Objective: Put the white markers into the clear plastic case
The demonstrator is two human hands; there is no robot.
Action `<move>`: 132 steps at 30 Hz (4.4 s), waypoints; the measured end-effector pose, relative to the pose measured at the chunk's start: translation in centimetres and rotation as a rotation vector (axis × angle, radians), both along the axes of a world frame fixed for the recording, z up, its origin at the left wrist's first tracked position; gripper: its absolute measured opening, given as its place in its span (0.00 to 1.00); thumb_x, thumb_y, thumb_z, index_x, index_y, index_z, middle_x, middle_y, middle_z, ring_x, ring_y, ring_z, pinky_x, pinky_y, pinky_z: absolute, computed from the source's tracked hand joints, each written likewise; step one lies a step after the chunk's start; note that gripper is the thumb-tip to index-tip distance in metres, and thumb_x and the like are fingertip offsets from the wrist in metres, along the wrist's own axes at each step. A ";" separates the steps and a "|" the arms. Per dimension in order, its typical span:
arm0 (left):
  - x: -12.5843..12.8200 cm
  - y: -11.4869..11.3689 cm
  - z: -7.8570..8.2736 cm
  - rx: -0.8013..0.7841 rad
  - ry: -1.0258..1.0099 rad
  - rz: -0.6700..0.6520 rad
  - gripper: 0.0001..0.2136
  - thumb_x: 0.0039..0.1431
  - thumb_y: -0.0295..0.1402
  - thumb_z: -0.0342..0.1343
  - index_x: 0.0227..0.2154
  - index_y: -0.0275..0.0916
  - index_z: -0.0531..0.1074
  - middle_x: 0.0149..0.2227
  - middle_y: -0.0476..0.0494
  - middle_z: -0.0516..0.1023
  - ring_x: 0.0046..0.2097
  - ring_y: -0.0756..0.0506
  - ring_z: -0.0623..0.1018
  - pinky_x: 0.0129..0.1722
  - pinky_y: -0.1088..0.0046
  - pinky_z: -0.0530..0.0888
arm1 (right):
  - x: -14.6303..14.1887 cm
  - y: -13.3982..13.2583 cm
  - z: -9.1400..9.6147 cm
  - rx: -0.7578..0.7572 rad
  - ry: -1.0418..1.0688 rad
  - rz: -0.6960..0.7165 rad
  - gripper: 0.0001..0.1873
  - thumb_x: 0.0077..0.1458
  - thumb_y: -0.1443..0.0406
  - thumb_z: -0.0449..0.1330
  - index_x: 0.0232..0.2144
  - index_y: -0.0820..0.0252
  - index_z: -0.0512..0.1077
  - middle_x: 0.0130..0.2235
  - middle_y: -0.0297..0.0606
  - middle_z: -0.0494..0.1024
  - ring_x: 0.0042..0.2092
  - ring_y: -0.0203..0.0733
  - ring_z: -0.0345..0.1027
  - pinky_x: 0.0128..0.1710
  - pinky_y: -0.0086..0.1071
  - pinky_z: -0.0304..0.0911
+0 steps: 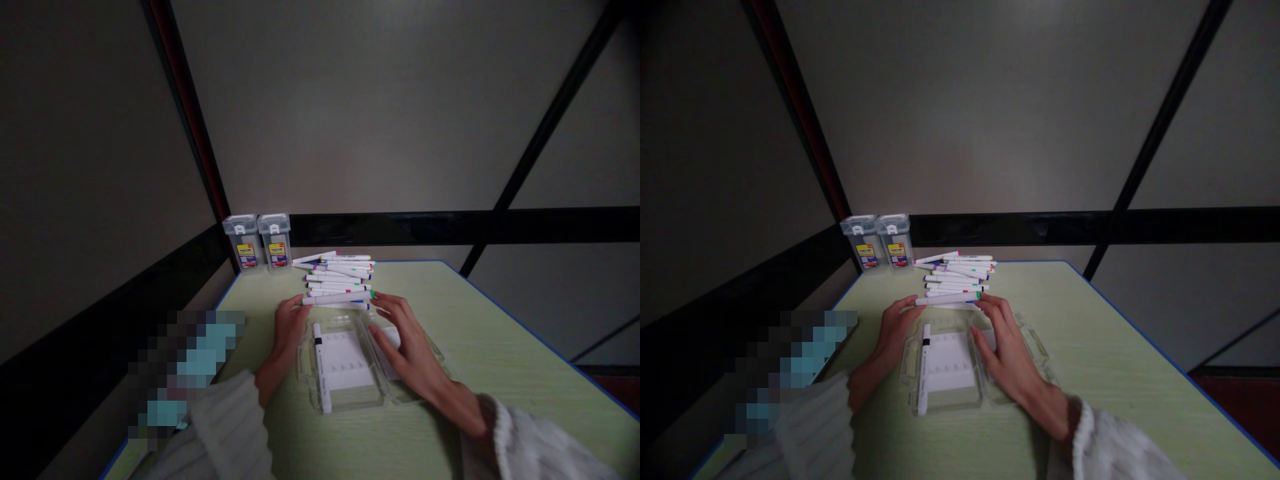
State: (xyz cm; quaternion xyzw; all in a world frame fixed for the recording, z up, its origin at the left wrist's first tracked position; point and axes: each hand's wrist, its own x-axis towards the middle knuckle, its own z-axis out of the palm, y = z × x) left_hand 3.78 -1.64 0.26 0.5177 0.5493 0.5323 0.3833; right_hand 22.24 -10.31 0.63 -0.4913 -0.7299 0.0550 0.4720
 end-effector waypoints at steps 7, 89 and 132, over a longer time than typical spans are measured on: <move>-0.1 0.5 -0.7 0.002 -0.033 -0.044 0.12 0.38 0.30 0.57 0.30 0.33 0.73 0.33 0.44 0.76 0.38 0.46 0.73 0.40 0.72 0.68 | 0.0 -0.3 0.2 0.094 -0.039 -0.020 0.16 0.55 0.68 0.49 0.47 0.55 0.57 0.48 0.43 0.60 0.52 0.47 0.54 0.49 0.45 0.56; 0.2 0.0 0.2 0.080 0.013 -0.462 0.10 0.46 0.38 0.51 0.20 0.36 0.66 0.19 0.51 0.68 0.24 0.52 0.67 0.27 0.77 0.64 | -0.4 -0.5 0.4 -0.254 -0.418 0.018 0.16 0.60 0.64 0.43 0.47 0.60 0.62 0.37 0.41 0.72 0.38 0.42 0.69 0.35 0.34 0.63; 0.0 0.2 0.2 0.028 -0.110 -0.268 0.09 0.45 0.38 0.51 0.22 0.37 0.62 0.15 0.54 0.67 0.20 0.53 0.68 0.20 0.79 0.63 | -1.2 -1.7 0.7 0.021 -0.708 0.360 0.24 0.60 0.56 0.41 0.47 0.66 0.65 0.28 0.39 0.73 0.29 0.39 0.67 0.29 0.32 0.61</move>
